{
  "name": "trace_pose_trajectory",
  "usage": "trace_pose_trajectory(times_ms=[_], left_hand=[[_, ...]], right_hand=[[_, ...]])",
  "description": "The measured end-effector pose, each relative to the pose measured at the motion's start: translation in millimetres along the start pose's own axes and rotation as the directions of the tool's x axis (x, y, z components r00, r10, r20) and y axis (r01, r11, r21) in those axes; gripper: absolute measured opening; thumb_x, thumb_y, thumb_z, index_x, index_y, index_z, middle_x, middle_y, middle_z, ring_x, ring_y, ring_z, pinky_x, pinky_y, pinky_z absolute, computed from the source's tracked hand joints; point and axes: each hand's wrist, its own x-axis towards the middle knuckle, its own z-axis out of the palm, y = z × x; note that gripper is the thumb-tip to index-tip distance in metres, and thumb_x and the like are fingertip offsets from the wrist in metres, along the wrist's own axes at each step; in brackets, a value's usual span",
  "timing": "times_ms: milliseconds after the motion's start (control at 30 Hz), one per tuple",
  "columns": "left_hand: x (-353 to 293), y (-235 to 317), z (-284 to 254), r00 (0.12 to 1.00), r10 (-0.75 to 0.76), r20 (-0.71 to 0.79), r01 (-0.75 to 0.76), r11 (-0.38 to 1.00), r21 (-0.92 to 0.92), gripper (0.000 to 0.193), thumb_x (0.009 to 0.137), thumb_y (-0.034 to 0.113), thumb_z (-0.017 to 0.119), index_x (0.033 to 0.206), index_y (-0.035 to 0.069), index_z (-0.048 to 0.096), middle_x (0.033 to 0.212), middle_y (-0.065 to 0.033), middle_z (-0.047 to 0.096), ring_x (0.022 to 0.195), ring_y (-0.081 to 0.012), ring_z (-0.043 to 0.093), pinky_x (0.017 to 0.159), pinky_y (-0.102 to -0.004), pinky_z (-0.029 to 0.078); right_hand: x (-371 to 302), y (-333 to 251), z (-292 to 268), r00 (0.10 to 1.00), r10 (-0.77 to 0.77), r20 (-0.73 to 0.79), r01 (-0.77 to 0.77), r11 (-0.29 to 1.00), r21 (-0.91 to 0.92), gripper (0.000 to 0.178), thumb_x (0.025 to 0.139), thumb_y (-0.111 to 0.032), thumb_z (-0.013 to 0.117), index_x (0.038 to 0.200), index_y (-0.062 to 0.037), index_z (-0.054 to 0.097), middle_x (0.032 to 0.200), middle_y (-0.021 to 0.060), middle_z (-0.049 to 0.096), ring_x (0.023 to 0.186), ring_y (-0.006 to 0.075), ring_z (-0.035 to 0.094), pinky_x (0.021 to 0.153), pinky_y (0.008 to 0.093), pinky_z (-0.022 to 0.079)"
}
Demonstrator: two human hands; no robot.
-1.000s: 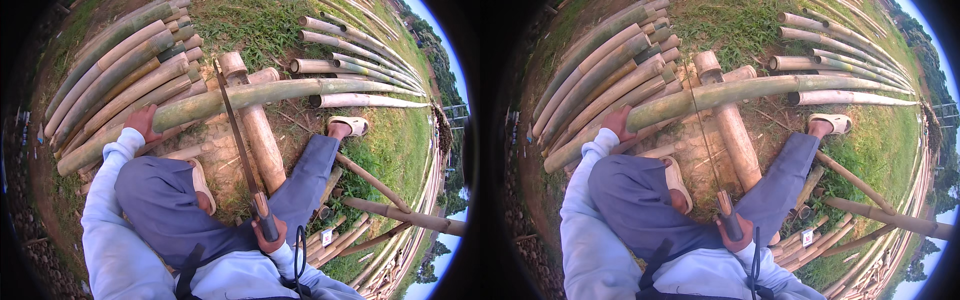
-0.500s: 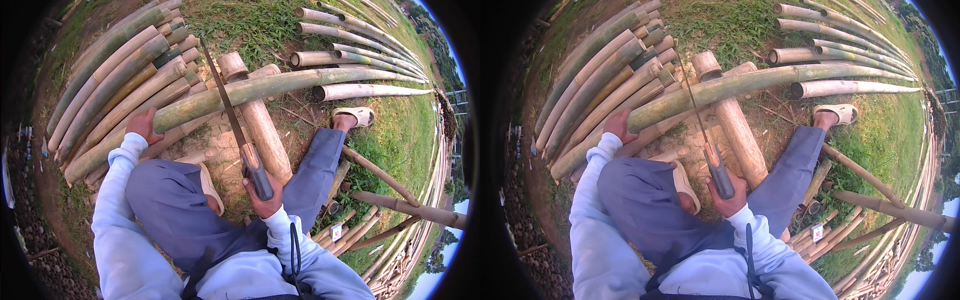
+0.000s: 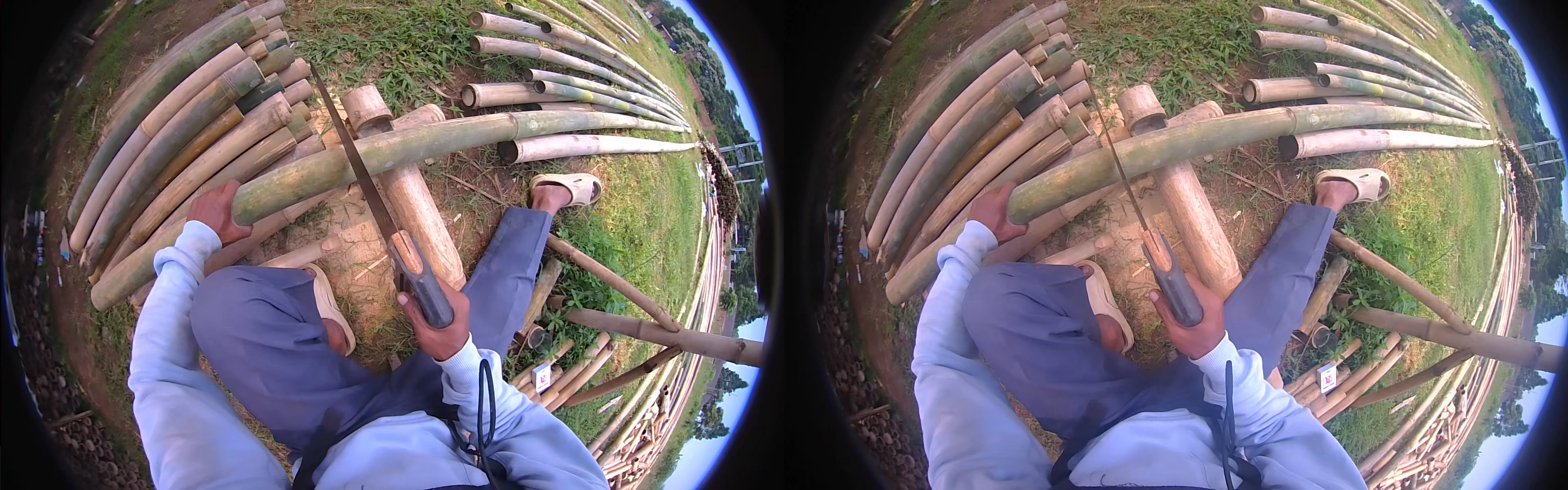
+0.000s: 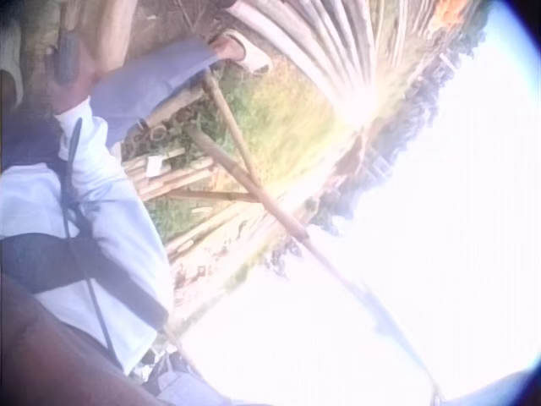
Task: The person uses a hand saw to cut bamboo poles into shorter sections. They position each pole on a wooden support, saw through it, and then move the cut piece aside before repeating the process with another pole.
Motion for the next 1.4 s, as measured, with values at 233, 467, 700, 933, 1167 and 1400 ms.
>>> trace_pose_trajectory(times_ms=[233,467,700,933,1167,1400], left_hand=[[-31.4,21.9,4.5,0.999,-0.044,0.017,0.043,0.997,0.063,0.088,0.058,0.034,0.089,0.134,0.008,0.051,0.118,-0.0215,0.065,0.107,-0.0437,0.064,0.092,-0.0506,0.053],[-24.0,17.7,3.4,0.996,-0.061,0.064,0.057,0.996,0.063,0.086,0.063,0.041,0.087,0.133,0.008,0.051,0.115,-0.0206,0.066,0.108,-0.0417,0.065,0.093,-0.0506,0.053],[-33.1,16.5,15.0,0.997,0.001,-0.079,0.005,0.997,0.072,0.085,0.062,0.039,0.086,0.133,0.009,0.05,0.114,-0.0233,0.067,0.102,-0.0445,0.066,0.089,-0.0518,0.054],[-22.9,23.1,4.4,0.997,-0.068,0.027,0.066,0.995,0.079,0.087,0.063,0.039,0.088,0.136,0.011,0.05,0.118,-0.0204,0.066,0.109,-0.0434,0.064,0.093,-0.0523,0.053],[-36.4,21.3,15.4,0.995,-0.096,-0.026,0.098,0.991,0.093,0.088,0.061,0.041,0.09,0.134,0.01,0.051,0.118,-0.021,0.066,0.109,-0.0434,0.064,0.093,-0.0518,0.053],[-24.5,30.6,6.4,0.992,-0.125,0.008,0.125,0.99,0.066,0.083,0.06,0.035,0.088,0.13,0.01,0.053,0.12,-0.0214,0.066,0.109,-0.0425,0.065,0.093,-0.0509,0.053]], right_hand=[[-39.9,5.0,-4.9,1.0,-0.012,-0.007,0.012,0.999,0.044,0.021,0.09,-0.005,0.075,0.109,0.0015,0.068,0.073,0.0067,0.065,0.064,0.0108,0.06,0.06,0.0282,0.048],[-43.2,15.4,5.0,0.999,-0.046,0.008,0.046,0.999,-0.018,0.018,0.089,-0.006,0.076,0.104,0.0003,0.067,0.074,0.0089,0.066,0.06,0.0125,0.06,0.06,0.0285,0.048],[-96.0,11.5,-25.6,0.998,-0.043,0.038,0.044,0.999,-0.018,0.032,0.09,-0.002,0.074,0.121,0.003,0.067,0.083,0.0065,0.069,0.073,0.0106,0.064,0.069,0.0273,0.051],[10.1,26.2,21.2,0.992,-0.121,-0.017,0.122,0.988,0.089,0.014,0.091,-0.007,0.074,0.098,0.0015,0.065,0.07,0.0068,0.06,0.061,0.0095,0.052,0.057,0.0302,0.045],[-137.4,13.7,-50.9,0.987,0.093,0.129,-0.07,0.983,-0.172,0.045,0.089,-0.001,0.071,0.133,0.0016,0.063,0.092,0.0084,0.073,0.08,0.0127,0.068,0.076,0.0266,0.052],[1.4,38.1,13.4,0.98,-0.195,-0.021,0.196,0.979,0.062,0.015,0.091,-0.008,0.073,0.098,0.0011,0.064,0.07,0.0083,0.06,0.059,0.0125,0.052,0.057,0.0317,0.045]])
